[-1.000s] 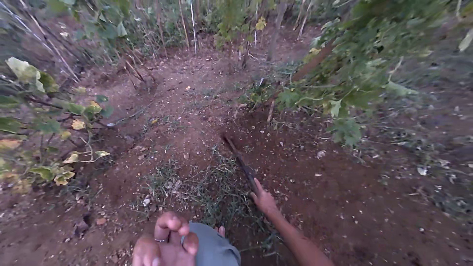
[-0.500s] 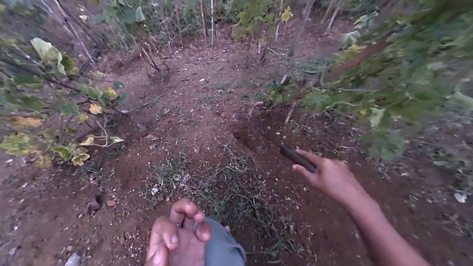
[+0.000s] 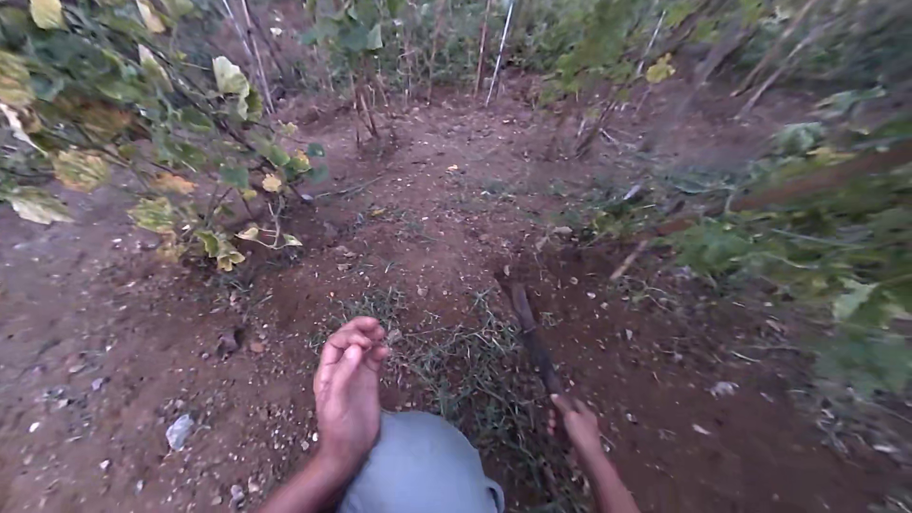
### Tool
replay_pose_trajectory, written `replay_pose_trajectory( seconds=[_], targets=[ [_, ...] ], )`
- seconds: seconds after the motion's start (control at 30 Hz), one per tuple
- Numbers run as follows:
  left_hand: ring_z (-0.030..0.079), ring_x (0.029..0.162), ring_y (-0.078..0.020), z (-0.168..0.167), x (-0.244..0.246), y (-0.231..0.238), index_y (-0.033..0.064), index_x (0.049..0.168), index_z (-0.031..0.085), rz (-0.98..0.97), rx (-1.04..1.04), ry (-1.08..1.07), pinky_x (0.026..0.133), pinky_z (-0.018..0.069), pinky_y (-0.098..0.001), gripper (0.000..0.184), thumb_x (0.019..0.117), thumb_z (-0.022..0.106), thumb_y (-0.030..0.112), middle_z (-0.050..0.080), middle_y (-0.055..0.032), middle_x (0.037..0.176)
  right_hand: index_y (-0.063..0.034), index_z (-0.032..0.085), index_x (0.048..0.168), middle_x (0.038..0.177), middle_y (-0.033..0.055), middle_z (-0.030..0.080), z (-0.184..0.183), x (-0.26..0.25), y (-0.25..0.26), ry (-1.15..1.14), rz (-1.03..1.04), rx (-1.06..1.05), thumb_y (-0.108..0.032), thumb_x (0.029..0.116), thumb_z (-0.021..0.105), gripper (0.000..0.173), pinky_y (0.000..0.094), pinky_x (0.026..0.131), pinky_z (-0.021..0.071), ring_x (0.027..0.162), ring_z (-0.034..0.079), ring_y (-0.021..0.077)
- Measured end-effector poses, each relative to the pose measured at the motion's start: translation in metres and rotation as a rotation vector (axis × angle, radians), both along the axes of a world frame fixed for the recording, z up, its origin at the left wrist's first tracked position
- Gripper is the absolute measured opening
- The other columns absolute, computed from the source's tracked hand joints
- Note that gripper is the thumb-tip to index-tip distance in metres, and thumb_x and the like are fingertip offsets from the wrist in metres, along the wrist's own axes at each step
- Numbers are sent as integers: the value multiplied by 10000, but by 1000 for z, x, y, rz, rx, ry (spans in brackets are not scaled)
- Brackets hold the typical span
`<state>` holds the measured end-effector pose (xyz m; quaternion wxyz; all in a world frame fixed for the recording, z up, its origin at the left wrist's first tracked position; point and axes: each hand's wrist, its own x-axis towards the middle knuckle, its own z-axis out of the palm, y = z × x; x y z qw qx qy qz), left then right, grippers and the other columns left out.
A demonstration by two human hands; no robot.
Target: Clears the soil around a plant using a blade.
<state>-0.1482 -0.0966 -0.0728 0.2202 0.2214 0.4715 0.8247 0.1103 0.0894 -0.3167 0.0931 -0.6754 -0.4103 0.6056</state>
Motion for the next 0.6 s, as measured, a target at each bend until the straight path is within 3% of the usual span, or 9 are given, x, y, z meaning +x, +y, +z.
replay_pose_trajectory(
  seconds=[0.07, 0.1, 0.13, 0.2, 0.33, 0.4, 0.5, 0.6],
  targets=[
    [635, 1068, -41, -48, -8, -31, 155, 887, 704, 18, -330, 313, 912, 540, -231, 209, 1008, 582, 274, 685, 52, 1115, 18, 539, 1389, 928, 189, 665, 16, 11, 5, -196, 254, 152, -231, 1058, 600, 419, 434, 660, 575, 702, 660, 254],
    [621, 1051, -43, -66, -6, -54, 63, 883, 689, -11, -499, 382, 922, 524, -235, 223, 992, 562, 210, 669, 8, 1070, 9, 536, 1428, 1069, 278, 692, 26, 7, 0, -284, 370, 207, -233, 1031, 642, 477, 561, 808, 573, 886, 706, 389],
    [612, 1026, -83, -77, 0, -79, -17, 902, 682, -63, -685, 402, 929, 505, -269, 248, 980, 543, 174, 658, -59, 1031, -3, 497, 1484, 1168, 340, 670, 36, -1, -11, -345, 461, 243, -234, 1021, 655, 541, 652, 924, 517, 1042, 678, 496],
    [610, 1073, -257, -85, 12, -128, -99, 1028, 680, -255, -1037, 333, 1003, 461, -428, 295, 992, 515, 143, 655, -208, 1082, -63, 401, 1567, 1187, 346, 668, 43, -22, -42, -433, 603, 268, -262, 1040, 616, 603, 674, 960, 498, 1100, 657, 535],
    [636, 1149, -327, -87, 25, -190, -49, 1246, 653, -626, -1544, -99, 1038, 461, -508, 344, 1073, 503, 207, 672, -243, 1208, -82, 331, 1610, 1180, 326, 683, 42, -27, -104, -368, 802, 267, -200, 1035, 606, 648, 653, 948, 518, 1069, 680, 519],
    [608, 1186, -325, -94, 24, -199, -47, 1304, 597, -694, -1611, -250, 1042, 449, -509, 385, 1089, 465, 244, 637, -238, 1265, -78, 409, 1574, 1173, 320, 691, 48, -14, -103, -273, 830, 270, -189, 1009, 650, 625, 653, 958, 511, 1071, 683, 507],
    [625, 1047, -220, -80, 24, -183, -17, 1271, 600, -654, -1436, -365, 940, 496, -437, 359, 1098, 411, 235, 657, -152, 1151, -31, 545, 1471, 1187, 309, 689, 70, 23, -58, -117, 821, 342, -152, 956, 724, 558, 655, 953, 514, 1064, 684, 482],
    [624, 964, -164, -46, 18, -150, -7, 1272, 612, -636, -1331, -298, 884, 514, -390, 346, 1102, 386, 191, 662, -119, 1094, -3, 542, 1458, 1198, 313, 670, 127, 57, -10, -84, 842, 386, -78, 940, 724, 554, 635, 877, 537, 990, 690, 448]
  ],
)
